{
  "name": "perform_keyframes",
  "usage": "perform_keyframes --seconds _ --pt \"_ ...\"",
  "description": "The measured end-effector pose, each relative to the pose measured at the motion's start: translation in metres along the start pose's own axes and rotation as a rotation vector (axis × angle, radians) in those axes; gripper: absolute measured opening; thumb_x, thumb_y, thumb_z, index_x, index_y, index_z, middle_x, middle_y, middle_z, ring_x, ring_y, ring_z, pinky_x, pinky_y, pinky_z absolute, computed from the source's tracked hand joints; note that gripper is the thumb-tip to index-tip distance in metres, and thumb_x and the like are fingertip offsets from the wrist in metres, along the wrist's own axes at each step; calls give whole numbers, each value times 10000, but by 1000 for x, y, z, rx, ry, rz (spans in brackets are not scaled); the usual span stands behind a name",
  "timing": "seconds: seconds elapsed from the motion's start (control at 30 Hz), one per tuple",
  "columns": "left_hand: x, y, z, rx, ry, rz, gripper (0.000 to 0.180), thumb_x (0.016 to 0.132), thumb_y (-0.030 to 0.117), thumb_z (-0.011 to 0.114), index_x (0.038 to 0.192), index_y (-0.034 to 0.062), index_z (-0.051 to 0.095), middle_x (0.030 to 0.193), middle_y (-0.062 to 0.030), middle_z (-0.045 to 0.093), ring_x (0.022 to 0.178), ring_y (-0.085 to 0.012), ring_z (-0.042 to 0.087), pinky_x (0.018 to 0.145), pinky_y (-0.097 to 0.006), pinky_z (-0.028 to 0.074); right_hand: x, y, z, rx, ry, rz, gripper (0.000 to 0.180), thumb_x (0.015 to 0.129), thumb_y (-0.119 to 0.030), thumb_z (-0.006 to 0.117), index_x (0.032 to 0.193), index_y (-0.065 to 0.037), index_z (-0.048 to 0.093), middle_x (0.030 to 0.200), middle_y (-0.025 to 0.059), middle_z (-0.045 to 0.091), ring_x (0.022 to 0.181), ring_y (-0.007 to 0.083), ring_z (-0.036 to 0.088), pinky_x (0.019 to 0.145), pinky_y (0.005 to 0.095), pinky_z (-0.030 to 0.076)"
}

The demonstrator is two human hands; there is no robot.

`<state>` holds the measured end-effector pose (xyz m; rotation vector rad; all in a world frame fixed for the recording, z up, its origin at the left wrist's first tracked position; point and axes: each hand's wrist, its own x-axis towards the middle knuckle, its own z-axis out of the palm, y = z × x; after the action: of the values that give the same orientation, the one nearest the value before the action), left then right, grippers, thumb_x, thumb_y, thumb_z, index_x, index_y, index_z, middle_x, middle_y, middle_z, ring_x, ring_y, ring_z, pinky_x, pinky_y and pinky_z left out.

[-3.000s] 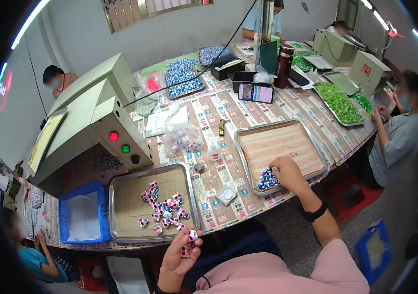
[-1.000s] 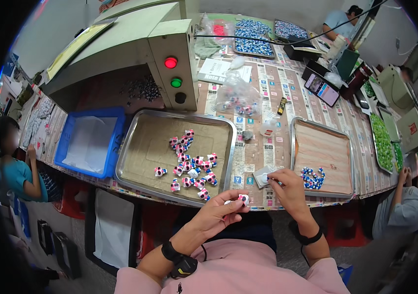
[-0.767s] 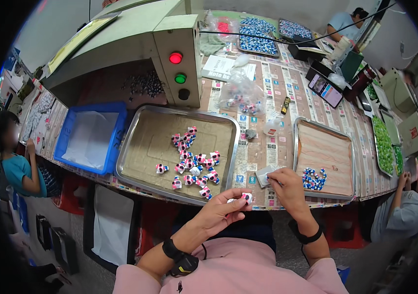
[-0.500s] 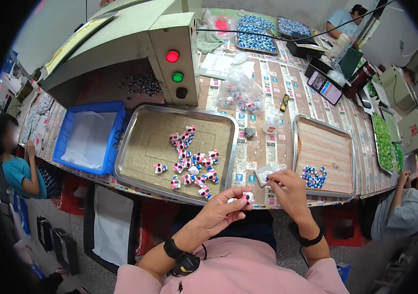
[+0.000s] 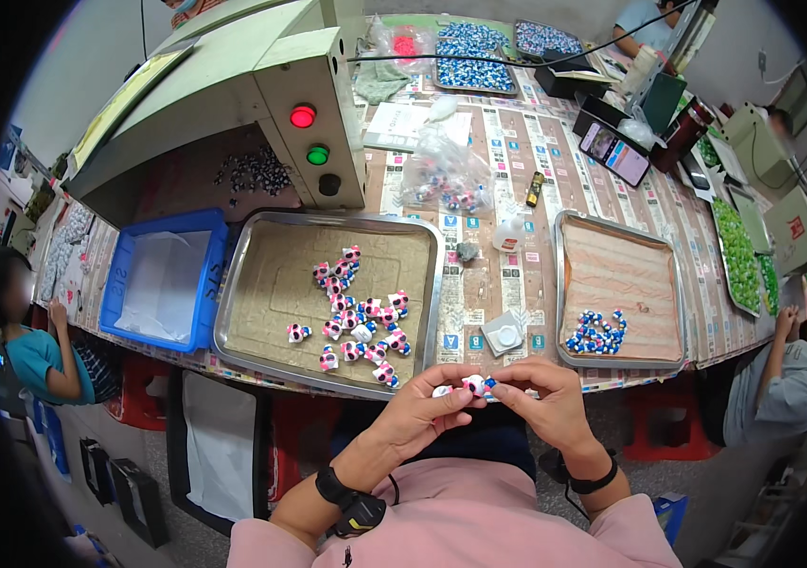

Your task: The person assembles small, colorful, spherical objects by hand. They pick up a white base from a tray and attach a smaller blue and pink component to it, then place the finished item into a blue bin. The process is repeated continuously throughout the clip.

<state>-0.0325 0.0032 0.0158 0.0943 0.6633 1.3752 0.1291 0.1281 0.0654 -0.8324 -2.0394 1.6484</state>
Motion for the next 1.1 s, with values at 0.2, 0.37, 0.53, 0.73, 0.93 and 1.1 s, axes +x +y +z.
perform_keyframes --seconds 0.2,0.37,0.53,0.73,0.93,1.1 --pt "-2 0 -1 -3 12 -10 318 900 64 626 1207 28 553 1074 -88 630 963 -167 648 757 -237 576 0 2 0 7 -7 -39 173 786 -41 747 954 -9 723 883 91 676 792 122 621 688 232 484" --pt "-2 -3 -5 -10 31 -33 312 894 49 630 1196 13 557 1062 -112 635 915 -183 664 758 -244 578 -2 4 3 58 -5 -47 170 765 -18 758 933 -22 733 853 84 677 769 126 618 657 236 470" --pt "-5 3 4 96 68 -18 313 888 13 622 1190 -22 549 1034 -137 632 899 -195 665 760 -249 577 -4 11 7 43 -2 -148 175 787 -31 737 962 -27 729 890 109 694 780 147 646 666 246 509" --pt "-11 14 -1 155 83 37 287 891 29 622 1160 -46 557 978 -151 643 821 -203 676 677 -261 591 -1 3 0 -10 -26 -183 213 802 -52 718 1015 -42 716 914 92 693 809 170 656 703 260 515" --pt "-23 56 -21 581 439 376 257 855 19 656 1104 -22 613 831 -75 639 691 -135 649 596 -231 555 22 45 -80 -569 458 -245 181 771 3 653 949 -3 687 936 125 688 839 256 648 784 342 502" --pt "-35 74 -45 913 533 414 254 851 -24 638 1105 -27 630 810 -64 644 666 -106 641 602 -219 553 28 78 -139 -778 452 -81 220 729 -13 664 947 -14 689 922 150 661 881 308 585 804 389 466"
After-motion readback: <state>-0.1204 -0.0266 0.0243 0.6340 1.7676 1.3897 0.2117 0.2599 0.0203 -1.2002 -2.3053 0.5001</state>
